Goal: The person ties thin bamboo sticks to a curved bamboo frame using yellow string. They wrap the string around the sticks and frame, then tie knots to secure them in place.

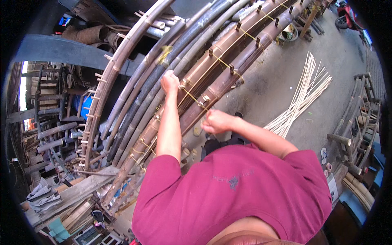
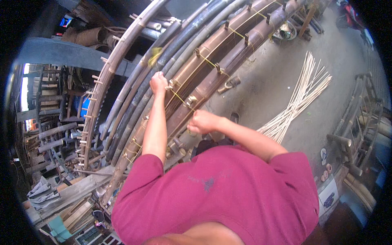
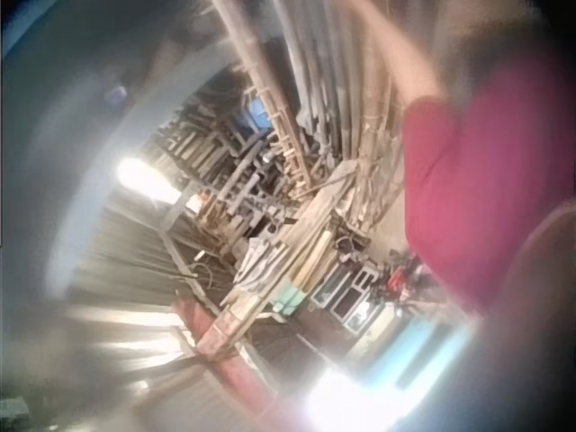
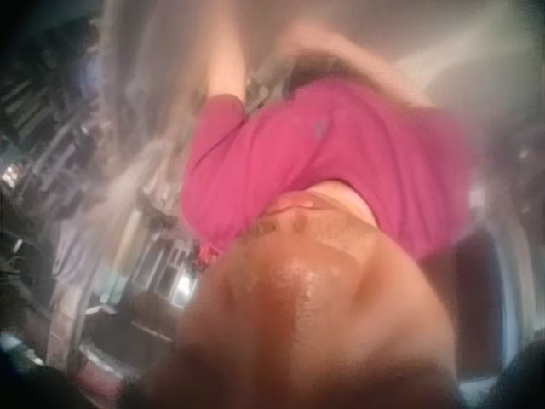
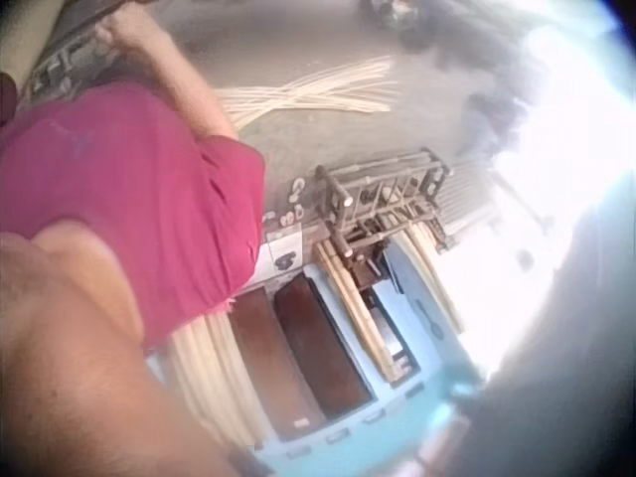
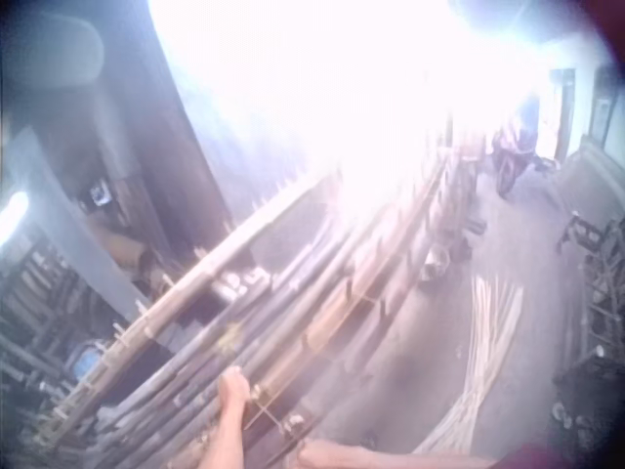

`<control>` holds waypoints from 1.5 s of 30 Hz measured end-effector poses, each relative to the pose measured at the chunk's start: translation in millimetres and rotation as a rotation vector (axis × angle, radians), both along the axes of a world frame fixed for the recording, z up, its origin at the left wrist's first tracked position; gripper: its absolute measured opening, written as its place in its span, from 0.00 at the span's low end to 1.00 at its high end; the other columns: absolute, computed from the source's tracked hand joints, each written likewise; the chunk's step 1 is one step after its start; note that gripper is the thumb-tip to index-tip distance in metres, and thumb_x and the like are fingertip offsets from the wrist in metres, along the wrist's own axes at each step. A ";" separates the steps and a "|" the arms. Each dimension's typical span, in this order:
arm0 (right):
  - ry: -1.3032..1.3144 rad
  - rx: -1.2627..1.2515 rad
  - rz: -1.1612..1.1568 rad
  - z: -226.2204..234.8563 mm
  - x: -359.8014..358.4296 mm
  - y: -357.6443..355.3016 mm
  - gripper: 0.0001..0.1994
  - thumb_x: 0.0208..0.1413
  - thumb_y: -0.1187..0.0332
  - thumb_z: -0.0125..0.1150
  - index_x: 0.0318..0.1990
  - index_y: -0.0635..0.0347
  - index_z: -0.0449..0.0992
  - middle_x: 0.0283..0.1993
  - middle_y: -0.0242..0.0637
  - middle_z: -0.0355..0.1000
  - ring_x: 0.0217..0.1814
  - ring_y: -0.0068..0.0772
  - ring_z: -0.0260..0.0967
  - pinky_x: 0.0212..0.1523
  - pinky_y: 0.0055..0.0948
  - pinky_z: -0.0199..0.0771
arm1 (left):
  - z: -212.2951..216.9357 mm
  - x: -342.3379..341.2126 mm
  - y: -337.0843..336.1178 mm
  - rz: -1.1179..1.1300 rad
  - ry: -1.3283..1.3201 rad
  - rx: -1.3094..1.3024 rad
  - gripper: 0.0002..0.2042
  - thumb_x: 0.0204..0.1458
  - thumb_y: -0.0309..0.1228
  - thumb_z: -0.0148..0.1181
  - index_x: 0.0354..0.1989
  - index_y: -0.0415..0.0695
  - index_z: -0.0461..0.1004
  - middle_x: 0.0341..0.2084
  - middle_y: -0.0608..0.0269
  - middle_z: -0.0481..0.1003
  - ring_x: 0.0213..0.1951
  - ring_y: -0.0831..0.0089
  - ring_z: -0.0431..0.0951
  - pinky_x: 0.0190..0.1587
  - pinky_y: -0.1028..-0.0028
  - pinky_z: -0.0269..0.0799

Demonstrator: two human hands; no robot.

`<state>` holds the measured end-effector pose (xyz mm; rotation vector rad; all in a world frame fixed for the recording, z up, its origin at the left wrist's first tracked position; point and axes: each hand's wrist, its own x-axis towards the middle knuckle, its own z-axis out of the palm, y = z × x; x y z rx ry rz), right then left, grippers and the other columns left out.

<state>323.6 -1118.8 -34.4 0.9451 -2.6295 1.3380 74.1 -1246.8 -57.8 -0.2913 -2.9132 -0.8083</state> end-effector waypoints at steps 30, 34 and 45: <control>-0.376 -0.883 -0.645 108.4 -25.8 -251.5 0.13 0.63 0.60 0.46 0.33 0.59 0.69 0.32 0.37 0.69 0.34 0.36 0.67 0.40 0.36 0.66 | 26.3 172.6 -196.0 -0.086 -0.063 0.003 0.11 0.57 0.38 0.56 0.42 0.45 0.72 0.34 0.50 0.79 0.40 0.51 0.79 0.46 0.56 0.63; -0.318 0.098 -0.080 141.5 -74.8 -257.2 0.30 0.61 0.40 0.45 0.30 0.60 0.79 0.41 0.46 0.76 0.44 0.49 0.72 0.42 0.49 0.68 | 4.7 168.9 -204.4 -0.142 0.063 0.413 0.13 0.61 0.36 0.51 0.47 0.42 0.72 0.35 0.46 0.77 0.42 0.51 0.77 0.52 0.58 0.66; -0.321 -0.111 0.133 49.3 -34.8 -163.8 0.22 0.63 0.57 0.50 0.22 0.65 0.74 0.21 0.51 0.70 0.29 0.51 0.72 0.44 0.42 0.72 | 38.8 171.8 -187.0 -0.052 -0.202 -0.004 0.12 0.63 0.36 0.45 0.42 0.49 0.77 0.35 0.62 0.81 0.41 0.66 0.79 0.51 0.67 0.57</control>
